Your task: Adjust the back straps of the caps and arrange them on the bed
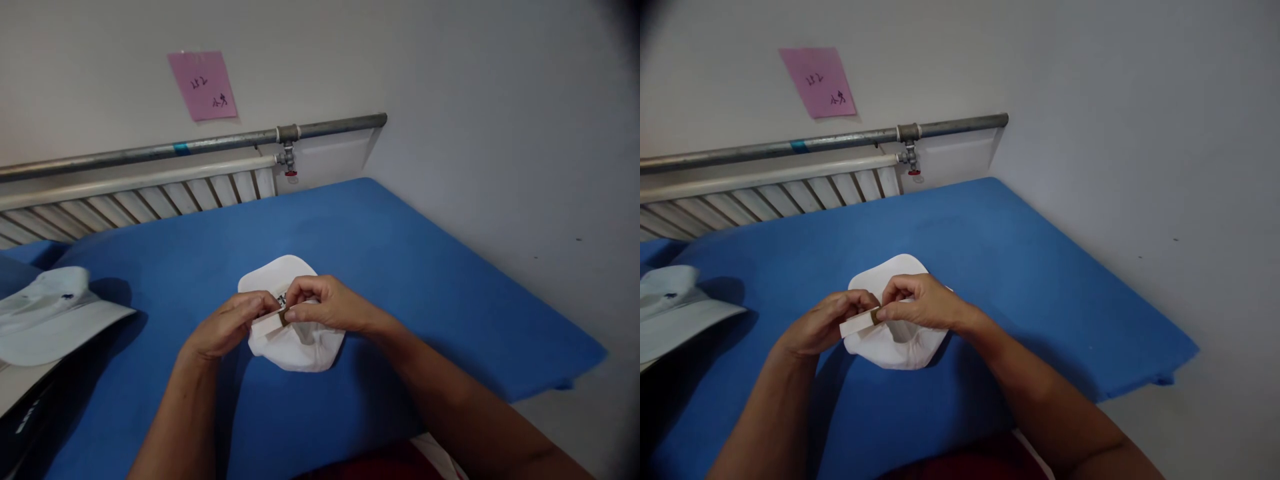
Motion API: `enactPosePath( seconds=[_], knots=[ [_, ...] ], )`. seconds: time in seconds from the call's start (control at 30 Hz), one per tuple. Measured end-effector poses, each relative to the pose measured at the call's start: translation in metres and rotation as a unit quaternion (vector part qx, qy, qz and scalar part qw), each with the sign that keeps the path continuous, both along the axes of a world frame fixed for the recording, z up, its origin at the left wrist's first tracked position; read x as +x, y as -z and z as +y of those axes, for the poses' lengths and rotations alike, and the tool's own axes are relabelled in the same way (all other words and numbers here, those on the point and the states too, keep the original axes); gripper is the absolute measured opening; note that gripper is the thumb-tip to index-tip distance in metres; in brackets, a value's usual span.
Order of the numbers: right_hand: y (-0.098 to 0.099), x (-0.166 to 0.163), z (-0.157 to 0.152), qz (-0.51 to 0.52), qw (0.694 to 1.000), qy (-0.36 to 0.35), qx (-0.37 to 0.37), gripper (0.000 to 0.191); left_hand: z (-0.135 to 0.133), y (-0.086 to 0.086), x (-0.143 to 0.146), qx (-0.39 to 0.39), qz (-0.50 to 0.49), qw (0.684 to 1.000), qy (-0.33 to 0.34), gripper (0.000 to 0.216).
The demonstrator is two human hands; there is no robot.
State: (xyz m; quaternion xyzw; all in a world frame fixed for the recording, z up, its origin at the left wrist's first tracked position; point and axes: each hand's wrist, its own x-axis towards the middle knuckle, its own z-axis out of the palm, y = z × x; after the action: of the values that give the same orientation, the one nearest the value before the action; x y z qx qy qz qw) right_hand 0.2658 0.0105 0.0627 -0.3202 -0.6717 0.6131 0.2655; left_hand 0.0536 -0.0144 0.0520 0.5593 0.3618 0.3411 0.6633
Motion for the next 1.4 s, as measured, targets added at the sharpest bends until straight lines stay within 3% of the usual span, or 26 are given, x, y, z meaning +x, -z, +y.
enactPosePath(
  seconds=[0.13,0.33,0.5,0.77,1.03,1.23,1.4],
  knots=[
    [-0.001,-0.001,-0.002,-0.034,0.999,0.006,0.035,0.017,-0.004,-0.010,-0.002,0.013,0.059,0.997,0.037,0.033],
    [0.003,-0.003,-0.002,-0.061,0.988,-0.024,0.138,0.015,-0.008,-0.019,0.005,0.045,0.151,0.987,0.017,0.013],
    [0.010,-0.004,-0.001,-0.096,0.974,-0.031,0.204,0.019,-0.009,-0.017,0.006,0.097,0.211,0.973,0.009,0.013],
    [0.018,-0.009,-0.001,-0.100,0.972,-0.001,0.213,0.018,-0.006,-0.014,0.007,0.135,0.253,0.958,-0.017,0.016],
    [0.015,-0.011,-0.003,-0.078,0.978,0.011,0.193,0.016,-0.004,-0.010,0.005,0.090,0.213,0.973,0.007,0.019],
    [0.008,-0.005,0.000,-0.054,0.991,-0.006,0.120,0.020,-0.002,-0.007,0.003,0.050,0.164,0.985,0.008,0.022],
    [-0.002,0.014,0.009,-0.022,0.999,-0.034,0.001,0.011,-0.001,-0.002,-0.006,0.012,0.105,0.994,0.003,0.026]
  ],
)
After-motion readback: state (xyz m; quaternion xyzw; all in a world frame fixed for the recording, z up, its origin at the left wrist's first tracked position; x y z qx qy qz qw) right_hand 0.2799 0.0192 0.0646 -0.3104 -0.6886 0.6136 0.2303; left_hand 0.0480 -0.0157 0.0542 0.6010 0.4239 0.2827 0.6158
